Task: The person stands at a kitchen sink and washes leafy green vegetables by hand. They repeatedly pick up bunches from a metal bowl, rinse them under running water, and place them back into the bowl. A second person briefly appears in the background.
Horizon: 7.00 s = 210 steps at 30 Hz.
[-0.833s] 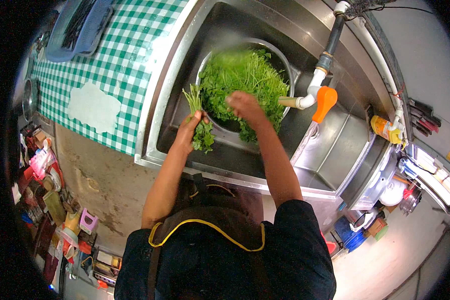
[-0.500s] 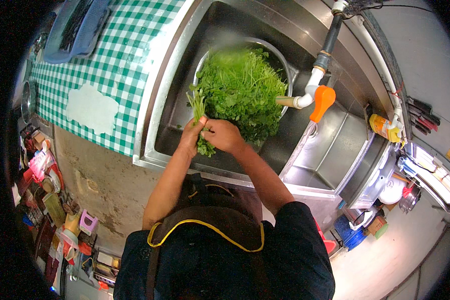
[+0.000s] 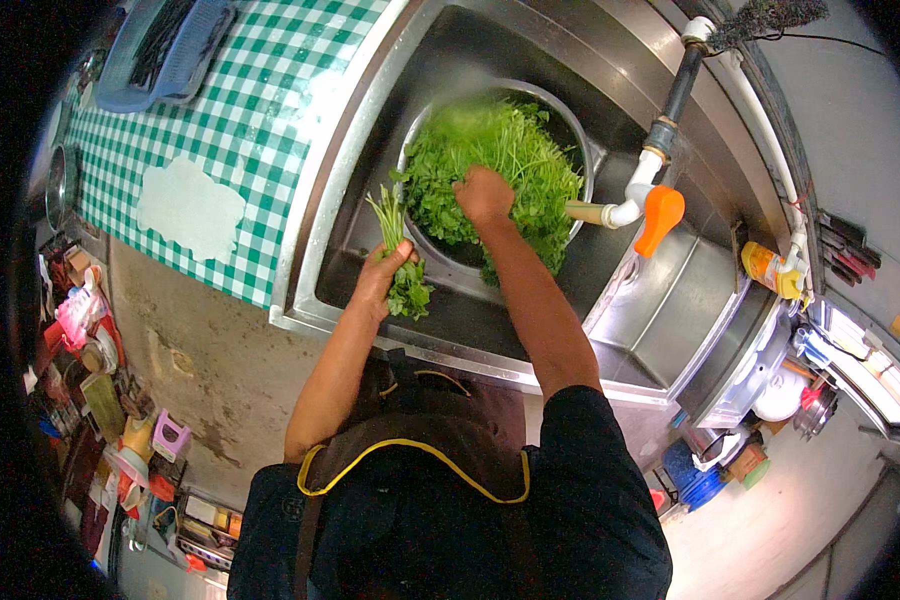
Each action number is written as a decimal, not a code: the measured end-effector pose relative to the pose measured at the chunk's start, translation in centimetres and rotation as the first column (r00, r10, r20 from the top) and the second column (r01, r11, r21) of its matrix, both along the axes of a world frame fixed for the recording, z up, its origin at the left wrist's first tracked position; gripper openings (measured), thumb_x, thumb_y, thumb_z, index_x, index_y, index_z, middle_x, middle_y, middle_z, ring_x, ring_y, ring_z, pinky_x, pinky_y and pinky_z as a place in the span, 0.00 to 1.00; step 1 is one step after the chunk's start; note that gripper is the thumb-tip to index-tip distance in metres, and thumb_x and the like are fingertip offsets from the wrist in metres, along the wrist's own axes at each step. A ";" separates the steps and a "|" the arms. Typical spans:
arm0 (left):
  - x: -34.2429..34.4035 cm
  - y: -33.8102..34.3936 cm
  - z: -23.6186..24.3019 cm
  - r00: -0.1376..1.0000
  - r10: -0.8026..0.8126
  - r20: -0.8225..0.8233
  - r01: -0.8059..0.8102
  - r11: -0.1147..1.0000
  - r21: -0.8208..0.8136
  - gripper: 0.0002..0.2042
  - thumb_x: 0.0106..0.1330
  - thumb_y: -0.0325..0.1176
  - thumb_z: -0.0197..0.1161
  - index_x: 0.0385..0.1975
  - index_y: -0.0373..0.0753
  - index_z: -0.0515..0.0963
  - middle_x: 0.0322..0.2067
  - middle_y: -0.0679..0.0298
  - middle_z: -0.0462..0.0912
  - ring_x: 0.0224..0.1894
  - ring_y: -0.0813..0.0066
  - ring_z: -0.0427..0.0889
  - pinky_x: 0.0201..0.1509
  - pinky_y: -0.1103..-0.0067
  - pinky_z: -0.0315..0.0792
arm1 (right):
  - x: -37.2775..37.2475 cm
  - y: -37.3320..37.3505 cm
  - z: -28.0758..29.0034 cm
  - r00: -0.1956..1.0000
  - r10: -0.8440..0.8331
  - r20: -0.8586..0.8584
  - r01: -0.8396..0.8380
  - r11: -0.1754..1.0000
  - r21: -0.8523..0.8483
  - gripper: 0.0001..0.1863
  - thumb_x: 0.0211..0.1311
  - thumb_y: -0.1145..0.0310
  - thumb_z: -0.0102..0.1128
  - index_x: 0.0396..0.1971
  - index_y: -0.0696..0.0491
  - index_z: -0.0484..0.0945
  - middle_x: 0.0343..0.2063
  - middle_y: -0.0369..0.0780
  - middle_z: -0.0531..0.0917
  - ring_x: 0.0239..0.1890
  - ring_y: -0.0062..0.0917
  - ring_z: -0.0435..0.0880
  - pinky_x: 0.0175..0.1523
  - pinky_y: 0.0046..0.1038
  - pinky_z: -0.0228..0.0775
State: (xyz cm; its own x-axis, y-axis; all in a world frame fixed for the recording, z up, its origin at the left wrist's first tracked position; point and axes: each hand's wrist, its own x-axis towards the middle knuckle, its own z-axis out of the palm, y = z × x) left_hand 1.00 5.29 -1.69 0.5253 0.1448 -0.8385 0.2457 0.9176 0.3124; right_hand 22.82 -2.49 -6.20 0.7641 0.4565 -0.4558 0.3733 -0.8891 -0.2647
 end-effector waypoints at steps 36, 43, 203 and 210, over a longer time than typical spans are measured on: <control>1.2 -0.8 -0.4 0.999 -0.026 -0.022 0.027 0.999 0.027 0.13 0.64 0.39 0.67 0.44 0.41 0.78 0.34 0.66 0.80 0.37 0.75 0.79 0.39 0.75 0.75 | -7.7 -3.7 8.8 0.785 0.176 -0.594 0.141 0.882 0.449 0.10 0.59 0.63 0.60 0.34 0.53 0.79 0.22 0.42 0.80 0.24 0.30 0.79 0.32 0.33 0.70; -0.5 -0.1 -0.1 0.999 0.009 0.039 -0.009 1.000 -0.002 0.09 0.64 0.38 0.67 0.35 0.41 0.76 0.29 0.67 0.78 0.30 0.76 0.77 0.31 0.75 0.75 | -0.2 1.9 0.3 0.990 0.109 -0.095 -0.077 0.954 0.289 0.20 0.58 0.64 0.57 0.51 0.49 0.79 0.32 0.48 0.84 0.36 0.44 0.83 0.41 0.43 0.74; -0.7 -0.3 -1.8 0.959 0.219 0.183 -0.209 0.975 -0.072 0.10 0.64 0.32 0.65 0.43 0.42 0.75 0.32 0.65 0.80 0.36 0.73 0.80 0.41 0.74 0.76 | -8.5 -5.4 6.2 0.693 -0.310 -0.651 0.657 0.643 0.394 0.12 0.68 0.64 0.57 0.42 0.57 0.76 0.31 0.36 0.80 0.27 0.20 0.79 0.30 0.30 0.72; -0.6 -1.1 -2.3 0.920 0.224 0.322 -0.187 0.972 -0.142 0.11 0.65 0.33 0.65 0.44 0.41 0.74 0.33 0.64 0.80 0.37 0.72 0.80 0.41 0.75 0.76 | -9.8 -5.6 0.8 0.194 -0.365 -0.911 0.813 0.580 -0.059 0.20 0.63 0.49 0.61 0.39 0.52 0.78 0.35 0.36 0.78 0.26 0.23 0.73 0.31 0.30 0.66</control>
State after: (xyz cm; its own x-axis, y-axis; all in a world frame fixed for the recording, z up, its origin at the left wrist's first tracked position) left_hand 0.44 4.14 -4.00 0.7452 0.1993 -0.6364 -0.0535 0.9691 0.2407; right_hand 12.98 -8.09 -5.36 0.2686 0.3183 -0.9091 -0.7957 -0.4587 -0.3957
